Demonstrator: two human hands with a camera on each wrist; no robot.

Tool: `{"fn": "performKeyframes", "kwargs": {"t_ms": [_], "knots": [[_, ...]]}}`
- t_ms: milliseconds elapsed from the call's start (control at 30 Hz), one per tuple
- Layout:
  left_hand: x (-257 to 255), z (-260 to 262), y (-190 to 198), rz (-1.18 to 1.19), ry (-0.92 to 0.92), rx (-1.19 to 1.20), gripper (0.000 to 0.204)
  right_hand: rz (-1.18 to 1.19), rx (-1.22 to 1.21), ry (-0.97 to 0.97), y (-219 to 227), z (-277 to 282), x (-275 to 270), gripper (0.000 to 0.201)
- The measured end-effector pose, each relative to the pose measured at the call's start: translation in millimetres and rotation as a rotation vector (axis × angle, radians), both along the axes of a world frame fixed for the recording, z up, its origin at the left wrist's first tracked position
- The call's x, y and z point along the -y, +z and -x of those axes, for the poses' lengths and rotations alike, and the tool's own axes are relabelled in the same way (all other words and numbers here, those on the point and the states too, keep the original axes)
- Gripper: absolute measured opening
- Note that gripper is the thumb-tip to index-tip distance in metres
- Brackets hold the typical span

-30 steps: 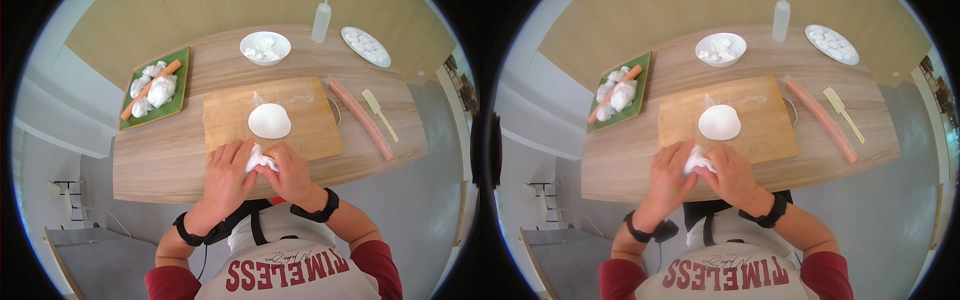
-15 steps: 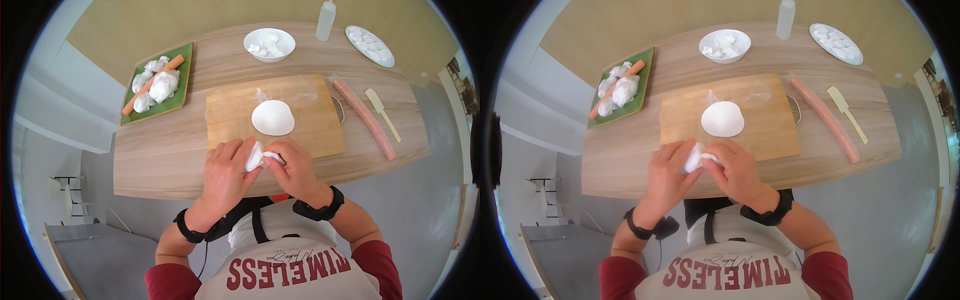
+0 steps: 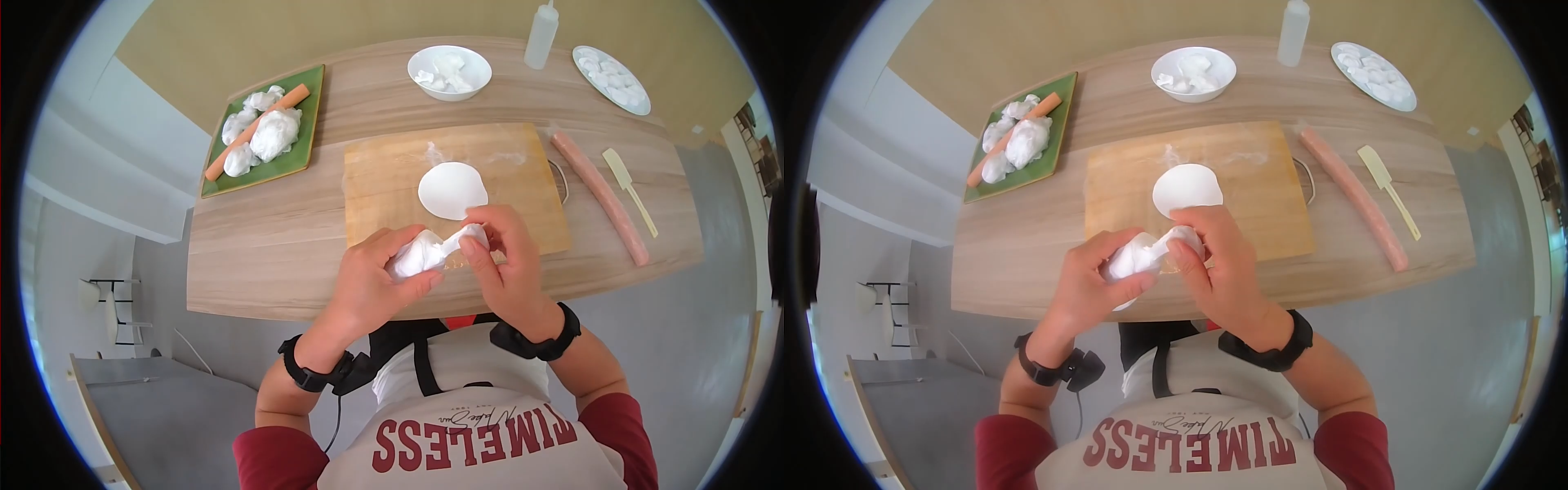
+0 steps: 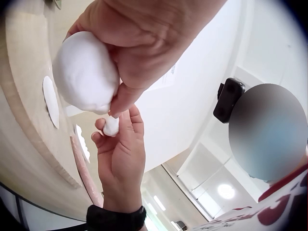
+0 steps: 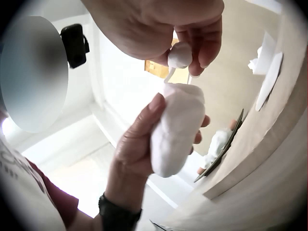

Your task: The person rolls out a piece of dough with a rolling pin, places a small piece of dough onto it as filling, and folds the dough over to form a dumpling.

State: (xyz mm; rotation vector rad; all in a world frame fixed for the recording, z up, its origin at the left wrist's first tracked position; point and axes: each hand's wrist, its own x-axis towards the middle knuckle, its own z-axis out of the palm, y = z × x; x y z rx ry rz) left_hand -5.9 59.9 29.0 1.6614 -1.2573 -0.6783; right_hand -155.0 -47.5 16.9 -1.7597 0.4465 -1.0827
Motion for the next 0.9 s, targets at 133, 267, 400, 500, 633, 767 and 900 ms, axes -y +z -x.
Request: {"fn": "performKeyframes", "kwargs": {"t_ms": [133,267,400,500,633,767,900], "knots": [[1.1,0.0,3.8,0.033,0.008,0.056,0.051,0.426,-0.105,-0.001,-4.3,-2.3,10.3,0.017],[3.6,1.6,2.3,0.093,0.05,0.225,0.054,0.488,-0.167,-0.001,-3.0,-4.7,9.5,0.022],[9.8,3.9,-2.4,0.198,0.127,0.793,0.057,0.546,-0.29,-0.019,-8.8,-4.7,9.5,0.024],[14.7,0.4,-3.4,0.203,0.104,0.946,0.058,0.411,-0.419,0.057,-10.9,-3.4,6.7,0.018],[14.9,-3.3,1.6,0.222,0.081,0.998,0.056,-0.36,-0.416,0.333,-2.2,-3.1,7.7,0.01],[13.4,-6.5,1.5,0.179,0.054,0.841,0.057,-0.579,-0.118,0.315,-6.5,-7.9,6.7,0.009],[11.5,-6.6,2.0,-0.016,-0.029,0.374,0.053,-0.179,0.038,0.257,-12.8,-12.4,6.4,0.014]]}}
